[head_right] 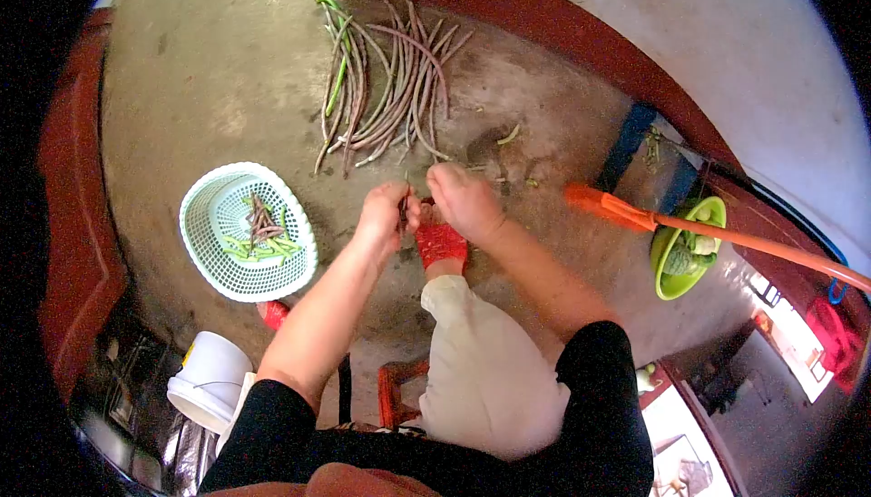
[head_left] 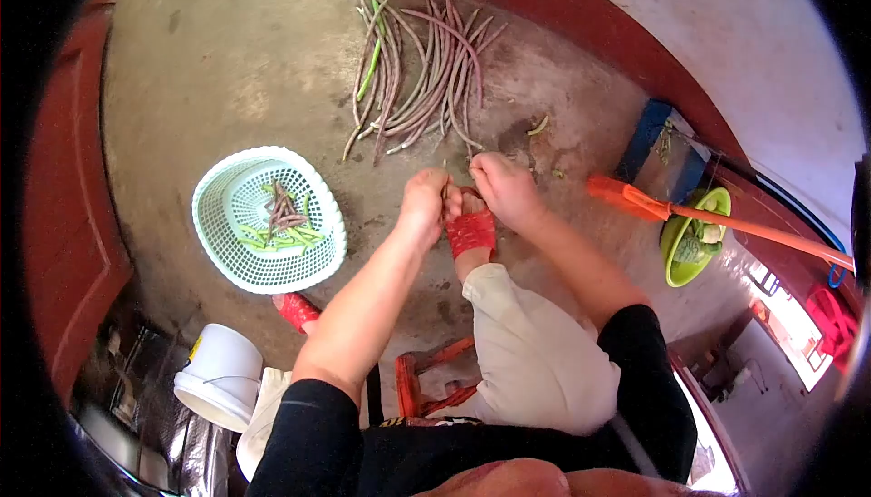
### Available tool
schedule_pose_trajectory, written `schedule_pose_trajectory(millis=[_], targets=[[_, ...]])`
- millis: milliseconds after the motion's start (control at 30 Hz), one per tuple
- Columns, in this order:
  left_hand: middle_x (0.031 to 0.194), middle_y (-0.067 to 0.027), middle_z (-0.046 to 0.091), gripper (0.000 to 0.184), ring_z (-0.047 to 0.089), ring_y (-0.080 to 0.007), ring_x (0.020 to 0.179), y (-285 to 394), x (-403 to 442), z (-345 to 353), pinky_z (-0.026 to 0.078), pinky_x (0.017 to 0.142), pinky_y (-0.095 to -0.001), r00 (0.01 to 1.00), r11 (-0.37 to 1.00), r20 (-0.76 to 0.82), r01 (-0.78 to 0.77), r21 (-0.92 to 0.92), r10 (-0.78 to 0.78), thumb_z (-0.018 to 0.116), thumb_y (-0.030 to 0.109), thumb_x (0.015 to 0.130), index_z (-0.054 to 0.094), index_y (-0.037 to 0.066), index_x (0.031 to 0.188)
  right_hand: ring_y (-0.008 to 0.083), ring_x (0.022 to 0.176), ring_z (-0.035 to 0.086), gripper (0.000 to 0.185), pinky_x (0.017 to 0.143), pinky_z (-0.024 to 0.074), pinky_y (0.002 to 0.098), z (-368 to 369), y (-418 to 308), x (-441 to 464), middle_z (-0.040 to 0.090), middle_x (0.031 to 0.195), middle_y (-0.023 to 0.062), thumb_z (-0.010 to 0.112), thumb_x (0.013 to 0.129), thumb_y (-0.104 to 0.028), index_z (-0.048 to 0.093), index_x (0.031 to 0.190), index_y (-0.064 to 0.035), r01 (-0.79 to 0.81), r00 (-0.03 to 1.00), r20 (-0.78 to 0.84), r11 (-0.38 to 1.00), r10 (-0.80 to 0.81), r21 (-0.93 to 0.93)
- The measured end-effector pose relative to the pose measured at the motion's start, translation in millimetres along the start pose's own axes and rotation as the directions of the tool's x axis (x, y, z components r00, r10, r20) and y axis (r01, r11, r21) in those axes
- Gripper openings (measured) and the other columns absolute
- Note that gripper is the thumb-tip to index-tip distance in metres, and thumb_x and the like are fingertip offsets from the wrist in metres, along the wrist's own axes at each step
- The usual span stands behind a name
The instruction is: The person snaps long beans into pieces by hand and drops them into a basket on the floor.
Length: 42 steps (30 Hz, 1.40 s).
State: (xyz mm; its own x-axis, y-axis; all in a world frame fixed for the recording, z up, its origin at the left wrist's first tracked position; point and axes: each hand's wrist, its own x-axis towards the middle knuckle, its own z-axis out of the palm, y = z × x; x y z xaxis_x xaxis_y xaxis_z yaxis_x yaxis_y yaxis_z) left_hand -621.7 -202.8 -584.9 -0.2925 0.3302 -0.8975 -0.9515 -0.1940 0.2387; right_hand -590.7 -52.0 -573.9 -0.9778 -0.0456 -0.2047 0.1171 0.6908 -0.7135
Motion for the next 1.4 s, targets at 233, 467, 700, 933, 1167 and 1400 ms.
schedule_pose_trajectory(millis=[233, 467, 700, 933, 1167, 1400], targets=[[0.059, -0.0019, 0.055, 0.013, 0.044, -0.0088, 0.045, 30, -6, -2, 0.032, 0.042, -0.0210, 0.977, 0.916, 0.185, -0.169, 0.363, 0.106, 0.045, 0.019, 0.089, 0.049, 0.009, 0.084, 0.0145, 0.069, 0.055, 0.026, 0.063, 0.0440, 0.0286, -25, -1, 39, 0.058, 0.082, 0.0080, 0.055, 0.081, -0.015, 0.051, 0.105, -0.0062, -0.317, 0.941, 0.246, 0.851, 0.230, 0.418], [0.061, -0.0030, 0.057, 0.013, 0.044, -0.0090, 0.044, 19, -10, 4, 0.032, 0.043, -0.0214, 0.972, 0.944, 0.187, -0.189, 0.269, 0.141, 0.044, 0.019, 0.088, 0.048, 0.009, 0.081, 0.0183, 0.060, 0.056, 0.011, 0.057, 0.0449, 0.0310, -5, -19, 25, 0.058, 0.068, 0.0104, 0.056, 0.079, -0.012, 0.055, 0.084, -0.0013, -0.351, 0.936, 0.177, 0.852, 0.305, 0.388], [0.064, -0.0080, 0.058, 0.010, 0.051, -0.0135, 0.046, 24, 6, -2, 0.035, 0.041, -0.0243, 0.987, 0.986, -0.030, -0.158, 0.047, 0.159, 0.041, 0.015, 0.088, 0.046, 0.006, 0.089, 0.0262, 0.078, 0.060, 0.017, 0.065, 0.0468, 0.0354, -14, 2, 13, 0.058, 0.089, 0.0137, 0.056, 0.075, -0.007, 0.054, 0.092, -0.0044, -0.138, 0.976, 0.158, 0.987, 0.150, -0.085], [0.072, -0.0085, 0.059, 0.021, 0.058, -0.0161, 0.058, 28, -9, -19, 0.045, 0.050, -0.0237, 0.992, 0.985, 0.119, -0.064, 0.160, 0.046, 0.043, 0.008, 0.086, 0.047, 0.006, 0.106, 0.0343, 0.092, 0.056, 0.035, 0.075, 0.0466, 0.0428, -16, 57, 123, 0.057, 0.104, 0.0164, 0.059, 0.073, -0.023, 0.054, 0.103, -0.0066, -0.361, 0.928, -0.032, 0.874, 0.371, -0.326], [0.055, 0.0022, 0.042, 0.013, 0.038, -0.0098, 0.044, 32, -7, -19, 0.033, 0.042, -0.0227, 0.989, 0.969, 0.000, -0.148, 0.200, 0.151, 0.050, 0.015, 0.085, 0.052, 0.004, 0.092, 0.0265, 0.065, 0.059, 0.025, 0.058, 0.0453, 0.0382, -6, 66, 122, 0.062, 0.074, 0.0085, 0.061, 0.068, -0.026, 0.059, 0.083, -0.0065, -0.361, 0.933, 0.037, 0.927, 0.359, 0.102], [0.086, -0.0109, 0.061, 0.021, 0.061, -0.0180, 0.071, 60, -3, 0, 0.051, 0.059, -0.0291, 0.970, 0.968, 0.241, -0.094, 0.233, 0.036, 0.044, 0.018, 0.089, 0.052, 0.000, 0.098, 0.0043, 0.042, 0.037, 0.014, 0.035, 0.0231, 0.0190, -27, -1, 53, 0.048, 0.058, -0.0010, 0.060, 0.079, -0.016, 0.050, 0.079, -0.0061, -0.634, 0.764, 0.540, 0.257, 0.353, 0.730]])
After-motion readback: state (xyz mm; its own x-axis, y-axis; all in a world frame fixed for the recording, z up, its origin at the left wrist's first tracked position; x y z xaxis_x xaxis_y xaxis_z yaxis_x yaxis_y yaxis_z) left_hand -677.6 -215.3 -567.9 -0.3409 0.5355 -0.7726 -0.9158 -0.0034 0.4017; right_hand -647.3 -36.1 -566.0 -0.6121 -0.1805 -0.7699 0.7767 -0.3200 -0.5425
